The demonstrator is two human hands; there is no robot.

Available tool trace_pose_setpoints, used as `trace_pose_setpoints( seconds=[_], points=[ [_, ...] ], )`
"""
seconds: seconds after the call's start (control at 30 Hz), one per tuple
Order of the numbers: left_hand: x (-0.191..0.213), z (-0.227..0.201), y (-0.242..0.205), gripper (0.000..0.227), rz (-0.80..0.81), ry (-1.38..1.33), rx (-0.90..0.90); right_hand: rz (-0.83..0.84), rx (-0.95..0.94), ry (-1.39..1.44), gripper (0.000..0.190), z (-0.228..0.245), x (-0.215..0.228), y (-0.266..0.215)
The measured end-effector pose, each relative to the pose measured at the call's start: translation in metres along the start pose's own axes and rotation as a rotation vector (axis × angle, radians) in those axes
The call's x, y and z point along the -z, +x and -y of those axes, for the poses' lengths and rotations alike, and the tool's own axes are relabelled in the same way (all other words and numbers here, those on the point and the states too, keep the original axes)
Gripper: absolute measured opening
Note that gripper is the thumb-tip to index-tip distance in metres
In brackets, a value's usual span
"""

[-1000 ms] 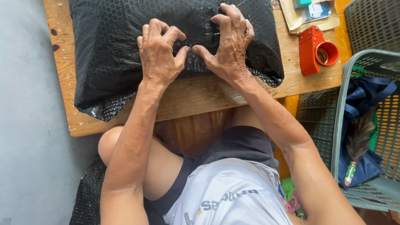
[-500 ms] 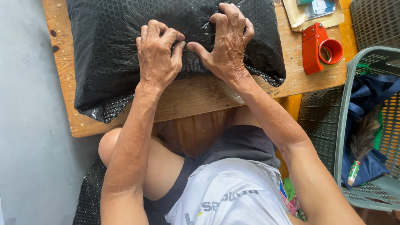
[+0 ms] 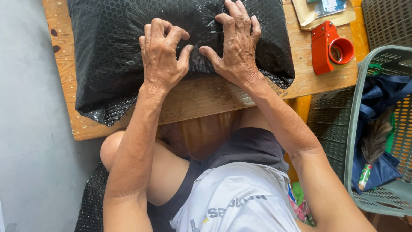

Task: The person seals a black bubble-wrapped package on a wooden table. They use a red tape dispenser to apply tape to the package and then press the tape down with their hands to secure it.

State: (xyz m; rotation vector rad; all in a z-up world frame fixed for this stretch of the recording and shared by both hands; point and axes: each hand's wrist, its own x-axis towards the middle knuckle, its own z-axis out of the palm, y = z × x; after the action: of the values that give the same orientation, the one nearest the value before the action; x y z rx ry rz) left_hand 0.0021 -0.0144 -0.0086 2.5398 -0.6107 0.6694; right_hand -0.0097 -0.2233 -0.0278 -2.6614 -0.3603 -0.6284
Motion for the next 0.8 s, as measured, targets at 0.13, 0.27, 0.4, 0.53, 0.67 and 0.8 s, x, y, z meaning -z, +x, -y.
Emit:
trace_pose_setpoints(
  seconds=[0.13, 0.27, 0.4, 0.53, 0.67, 0.8],
  points=[
    [0.008, -0.001, -0.001, 0.03, 0.048, -0.04, -0.052, 0.027, 0.003, 0.03, 0.082, -0.002, 0.001, -0.002],
    [0.008, -0.002, -0.003, 0.036, 0.048, -0.024, -0.072, 0.051, 0.014, -0.044, 0.099, -0.001, -0.003, -0.004],
    [0.005, 0.001, -0.006, 0.062, 0.037, 0.035, -0.099, 0.094, 0.007, -0.016, 0.094, -0.002, 0.002, -0.004],
    [0.003, 0.002, -0.006, 0.069, 0.059, 0.086, -0.109, 0.177, -0.009, 0.074, 0.089, -0.002, 0.016, -0.002],
    [0.005, 0.005, -0.004, 0.052, 0.09, 0.018, -0.095, 0.066, 0.006, 0.095, 0.089, -0.004, 0.007, -0.002],
    [0.003, 0.004, -0.005, 0.046, 0.08, 0.027, -0.089, -0.039, 0.018, -0.015, 0.088, -0.004, -0.006, 0.0]
  ],
)
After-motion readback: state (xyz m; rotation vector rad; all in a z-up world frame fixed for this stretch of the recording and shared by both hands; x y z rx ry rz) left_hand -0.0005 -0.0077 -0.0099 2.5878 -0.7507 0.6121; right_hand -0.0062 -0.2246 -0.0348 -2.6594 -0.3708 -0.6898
